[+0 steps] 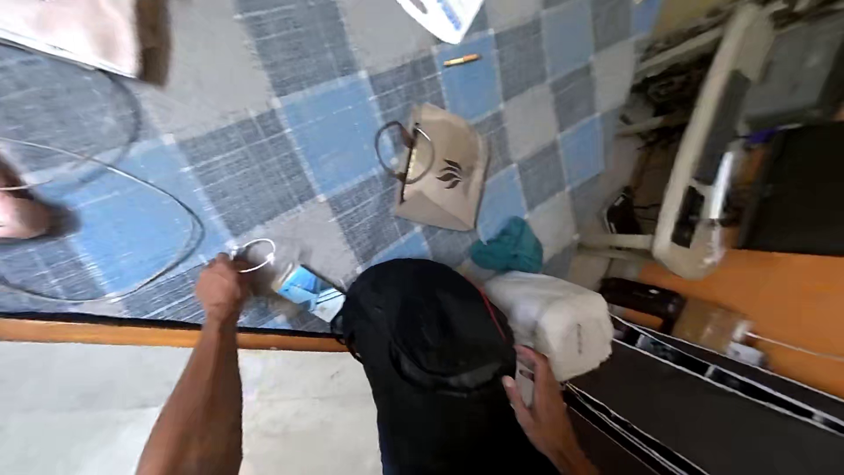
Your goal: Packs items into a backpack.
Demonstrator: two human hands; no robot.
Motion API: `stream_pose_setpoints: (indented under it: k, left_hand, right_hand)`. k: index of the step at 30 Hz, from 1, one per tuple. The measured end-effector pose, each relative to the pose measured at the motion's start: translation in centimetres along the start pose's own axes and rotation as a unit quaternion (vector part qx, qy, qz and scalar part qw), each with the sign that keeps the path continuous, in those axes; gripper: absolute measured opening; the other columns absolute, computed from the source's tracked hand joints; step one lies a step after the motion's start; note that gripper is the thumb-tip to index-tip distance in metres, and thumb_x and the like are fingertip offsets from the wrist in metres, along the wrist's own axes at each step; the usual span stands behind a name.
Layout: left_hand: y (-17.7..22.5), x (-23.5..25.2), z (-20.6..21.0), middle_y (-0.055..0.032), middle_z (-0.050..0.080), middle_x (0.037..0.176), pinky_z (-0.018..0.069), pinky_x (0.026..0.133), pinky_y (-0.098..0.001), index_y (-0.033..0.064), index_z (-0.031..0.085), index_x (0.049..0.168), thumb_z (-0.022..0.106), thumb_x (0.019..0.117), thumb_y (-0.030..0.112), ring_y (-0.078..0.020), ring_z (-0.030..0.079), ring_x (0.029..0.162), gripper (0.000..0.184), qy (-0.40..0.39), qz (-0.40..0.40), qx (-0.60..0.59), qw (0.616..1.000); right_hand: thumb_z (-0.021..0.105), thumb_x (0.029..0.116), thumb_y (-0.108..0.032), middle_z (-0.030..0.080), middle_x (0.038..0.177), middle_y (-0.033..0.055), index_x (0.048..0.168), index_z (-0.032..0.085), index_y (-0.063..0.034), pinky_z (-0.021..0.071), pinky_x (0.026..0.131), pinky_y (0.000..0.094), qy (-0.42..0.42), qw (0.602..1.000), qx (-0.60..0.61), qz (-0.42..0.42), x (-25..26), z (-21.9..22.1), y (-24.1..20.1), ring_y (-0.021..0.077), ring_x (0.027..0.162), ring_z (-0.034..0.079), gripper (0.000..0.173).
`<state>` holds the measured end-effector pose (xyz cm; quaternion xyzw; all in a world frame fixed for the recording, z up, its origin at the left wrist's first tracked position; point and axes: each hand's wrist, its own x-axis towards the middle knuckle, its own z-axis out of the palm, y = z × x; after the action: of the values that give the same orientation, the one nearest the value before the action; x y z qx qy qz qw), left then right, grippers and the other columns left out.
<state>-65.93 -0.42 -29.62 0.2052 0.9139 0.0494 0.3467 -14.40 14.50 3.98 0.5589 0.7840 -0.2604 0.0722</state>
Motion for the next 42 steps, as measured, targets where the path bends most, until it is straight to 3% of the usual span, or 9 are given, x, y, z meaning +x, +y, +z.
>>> stream_pose_setpoints:
  k: [7,13,17,22,26,29,32,35,42]
  left_hand:
    - [4.4,-13.3,-8.2,-0.026,0.07,0.105,0.0488,0.085,-0.0736,-0.0006,0.063,0.12,0.041,0.1069,0.017,-0.0491,0.067,0.098,0.03,0.024,0.176,-0.142,0.974]
    - [17.2,-36.1,-13.7,-0.0118,0.073,0.086,0.0562,0.051,-0.0557,0.0093,0.074,0.103,0.064,0.086,0.016,-0.0325,0.072,0.065,0.02,-0.005,0.414,-0.007,0.91]
    - [24.4,-45.8,-13.6,-0.0135,0.072,0.104,0.0622,0.073,-0.0465,-0.0009,0.062,0.127,0.055,0.0995,0.022,-0.0262,0.074,0.085,0.037,-0.123,0.325,-0.096,0.933]
    - [25.6,-47.4,-7.8,-0.0162,0.058,0.137,0.0495,0.11,-0.0363,-0.0077,0.033,0.148,0.062,0.0962,0.03,-0.015,0.058,0.126,0.071,-0.244,0.261,-0.486,0.798]
    - [25.2,-47.6,-8.1,-0.0236,0.053,0.144,0.0327,0.122,-0.0458,-0.0089,0.042,0.146,0.061,0.0964,0.052,-0.0272,0.047,0.14,0.08,-0.216,0.388,-0.275,0.853]
    - [24.0,-44.7,-12.3,-0.008,0.066,0.133,0.0459,0.114,-0.0467,0.0111,0.061,0.139,0.065,0.0943,0.056,-0.0208,0.06,0.129,0.063,-0.256,0.439,-0.123,0.852]
    - [22.4,-39.5,-14.6,-0.0029,0.07,0.13,0.0543,0.099,-0.0573,0.0229,0.068,0.134,0.067,0.0905,0.015,-0.0271,0.065,0.122,0.044,-0.096,0.457,0.025,0.884]
    - [22.6,-34.0,-11.5,-0.0002,0.059,0.147,0.0411,0.108,-0.0674,0.0306,0.064,0.138,0.079,0.083,0.014,-0.0332,0.049,0.141,0.059,-0.001,0.482,0.148,0.864]
    - [24.6,-29.8,-9.7,-0.0103,0.077,0.104,0.0579,0.078,-0.061,0.0184,0.074,0.121,0.064,0.0976,0.015,-0.0317,0.075,0.089,0.026,0.061,0.442,-0.067,0.893]
  right_hand:
    - [0.071,0.095,-0.027,0.066,0.131,0.0062,0.12,0.074,-0.0128,0.0607,0.096,0.0374,0.075,0.98,0.054,-0.176,0.5,-2.7,-4.5,0.0185,0.119,0.066,0.029]
    - [0.075,0.0737,-0.075,0.037,0.162,0.0206,0.153,0.039,-0.0095,0.0313,0.124,0.0554,-0.093,0.91,0.185,-0.358,-1.8,-3.5,-11.4,0.0354,0.153,0.032,0.109]
    - [0.087,0.0703,-0.054,0.037,0.158,0.03,0.15,0.037,0.0083,0.0385,0.122,0.0526,-0.165,0.827,0.432,-0.32,-2.4,-2.7,-9.9,0.0391,0.146,0.041,0.112]
    - [0.09,0.0692,-0.027,0.046,0.15,0.0234,0.146,0.043,0.0063,0.042,0.119,0.0451,-0.184,0.832,0.441,-0.282,-2.8,-5.2,-5.7,0.0323,0.139,0.047,0.096]
    - [0.074,0.085,-0.027,0.054,0.145,0.017,0.141,0.052,0.0013,0.0389,0.12,0.0429,-0.174,0.855,0.39,-0.294,-2.8,-5.7,-4.2,0.0279,0.139,0.048,0.066]
    - [0.064,0.0962,-0.009,0.071,0.123,0.0052,0.135,0.065,-0.0114,0.0563,0.1,0.035,-0.108,0.897,0.328,-0.276,-3.1,-6.0,-3.6,0.0141,0.11,0.068,0.039]
    - [0.055,0.0971,0.001,0.074,0.091,0.0029,0.12,0.073,-0.0132,0.0601,0.075,0.0302,-0.027,0.919,0.276,-0.281,-1.8,-5.9,-2.8,0.0109,0.076,0.068,0.033]
    - [0.053,0.1014,-0.004,0.074,0.098,0.0041,0.113,0.074,-0.0116,0.0593,0.083,0.0301,-0.058,0.91,0.221,-0.345,0.6,-4.4,-2.9,0.0122,0.085,0.07,0.025]
    - [0.056,0.101,-0.004,0.071,0.112,0.0181,0.112,0.072,-0.0032,0.0576,0.093,0.0507,-0.156,0.948,-0.016,-0.277,6.1,3.5,-9.1,0.0341,0.107,0.069,0.02]
